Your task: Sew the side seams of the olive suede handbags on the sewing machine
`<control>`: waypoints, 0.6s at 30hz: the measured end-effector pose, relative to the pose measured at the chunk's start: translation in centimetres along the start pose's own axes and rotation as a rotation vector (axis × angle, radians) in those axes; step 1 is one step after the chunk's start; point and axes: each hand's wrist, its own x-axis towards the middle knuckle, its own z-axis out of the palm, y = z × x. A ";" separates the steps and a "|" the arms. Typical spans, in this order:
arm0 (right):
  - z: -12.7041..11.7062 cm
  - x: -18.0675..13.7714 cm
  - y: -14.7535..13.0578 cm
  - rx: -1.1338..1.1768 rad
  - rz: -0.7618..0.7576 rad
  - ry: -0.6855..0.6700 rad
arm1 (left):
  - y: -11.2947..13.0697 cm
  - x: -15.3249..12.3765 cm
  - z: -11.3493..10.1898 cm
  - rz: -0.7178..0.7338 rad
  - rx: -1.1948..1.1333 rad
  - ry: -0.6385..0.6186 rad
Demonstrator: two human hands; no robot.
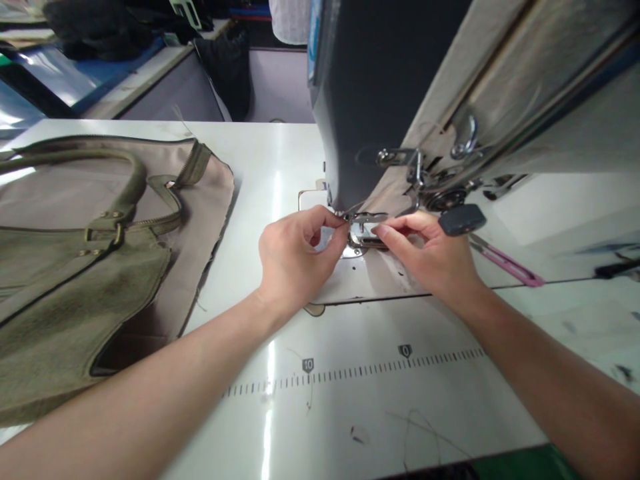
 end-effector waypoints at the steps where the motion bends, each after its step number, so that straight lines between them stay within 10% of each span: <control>1: 0.0 0.0 0.0 -0.002 0.003 -0.002 | 0.0 0.0 0.0 -0.003 0.001 0.001; 18: 0.1 0.1 -0.6 -0.011 0.049 -0.005 | -0.4 0.2 0.5 -0.032 -0.002 -0.030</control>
